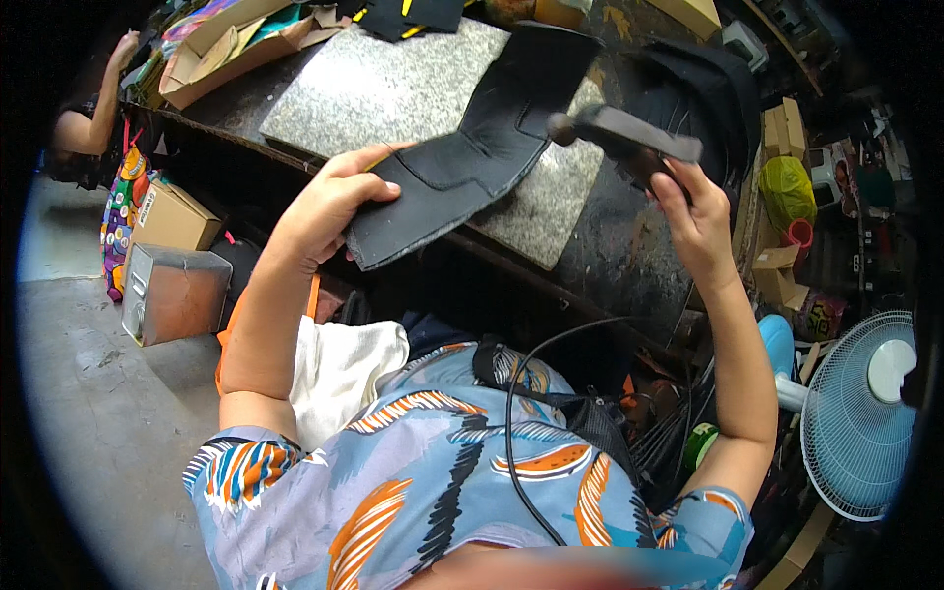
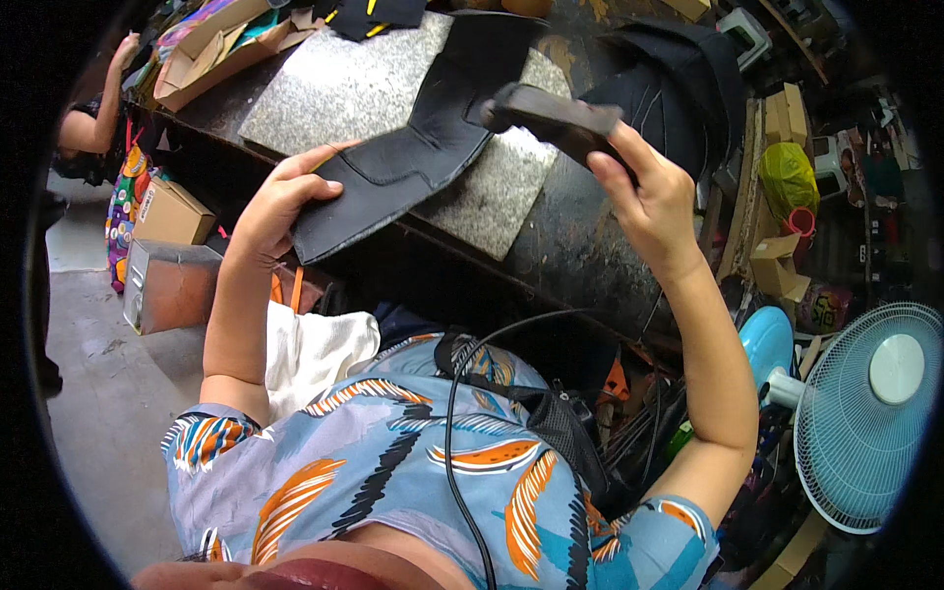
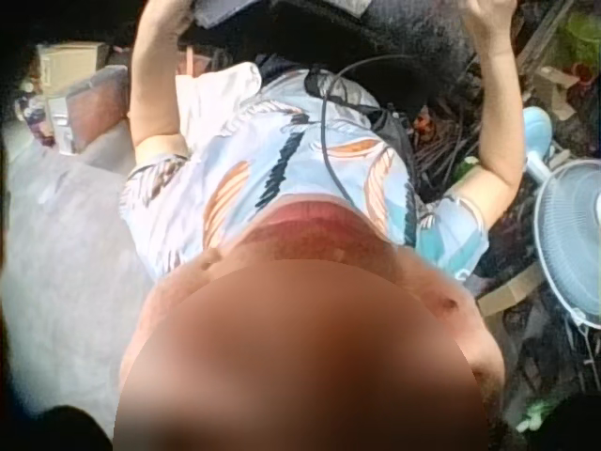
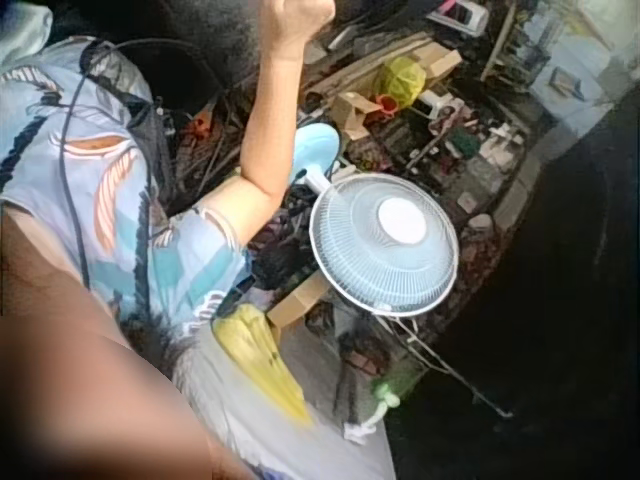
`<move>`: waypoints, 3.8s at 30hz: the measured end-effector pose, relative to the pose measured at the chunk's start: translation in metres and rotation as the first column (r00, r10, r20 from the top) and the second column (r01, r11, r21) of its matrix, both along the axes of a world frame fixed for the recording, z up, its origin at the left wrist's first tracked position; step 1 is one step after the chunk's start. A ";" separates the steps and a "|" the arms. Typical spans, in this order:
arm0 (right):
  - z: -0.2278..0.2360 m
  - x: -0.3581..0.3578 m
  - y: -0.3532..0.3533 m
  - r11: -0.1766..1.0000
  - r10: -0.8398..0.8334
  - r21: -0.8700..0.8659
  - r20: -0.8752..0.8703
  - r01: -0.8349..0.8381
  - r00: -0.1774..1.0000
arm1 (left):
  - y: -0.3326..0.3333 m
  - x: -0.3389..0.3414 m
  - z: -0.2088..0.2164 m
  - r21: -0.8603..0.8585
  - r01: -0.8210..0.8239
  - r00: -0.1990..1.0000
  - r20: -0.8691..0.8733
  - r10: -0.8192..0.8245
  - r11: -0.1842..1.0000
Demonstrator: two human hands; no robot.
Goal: The person uses a hammer to repeatedly tap and shape a black rubber or leather shoe part on a workbench. After shaping, the person uses scissors to trim the edges of the same part. The shaped piece is placed on a stack of similar parts.
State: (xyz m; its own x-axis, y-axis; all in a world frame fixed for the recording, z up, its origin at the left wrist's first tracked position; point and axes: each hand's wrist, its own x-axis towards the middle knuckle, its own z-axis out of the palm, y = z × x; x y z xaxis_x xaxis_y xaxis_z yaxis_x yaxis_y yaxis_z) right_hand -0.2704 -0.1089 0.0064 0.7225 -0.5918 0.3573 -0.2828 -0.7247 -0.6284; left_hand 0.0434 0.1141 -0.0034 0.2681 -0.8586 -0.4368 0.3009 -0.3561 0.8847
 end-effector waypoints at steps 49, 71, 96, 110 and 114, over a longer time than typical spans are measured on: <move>-0.023 0.008 0.006 0.998 -0.014 -0.067 -0.036 0.012 0.999 | -0.128 -0.010 -0.021 0.104 0.721 0.435 0.702 -0.564 0.685; -0.017 -0.002 0.009 0.993 -0.100 -0.088 -0.333 0.075 0.938 | -0.178 -0.023 -0.054 -0.452 0.706 0.224 0.873 0.434 0.544; -0.039 -0.059 0.016 0.964 -0.046 -0.266 -0.259 -0.025 0.965 | -0.196 -0.011 -0.071 -0.630 0.225 0.464 0.740 0.487 0.743; -0.051 -0.075 0.020 0.835 -0.183 -0.549 -0.349 -0.042 0.919 | -0.340 -0.128 0.102 -0.786 0.588 -0.061 0.194 0.979 0.192; -0.047 -0.074 0.021 0.844 -0.171 -0.534 -0.337 -0.038 0.926 | -0.355 -0.197 0.036 0.015 0.701 -0.389 0.846 0.365 0.713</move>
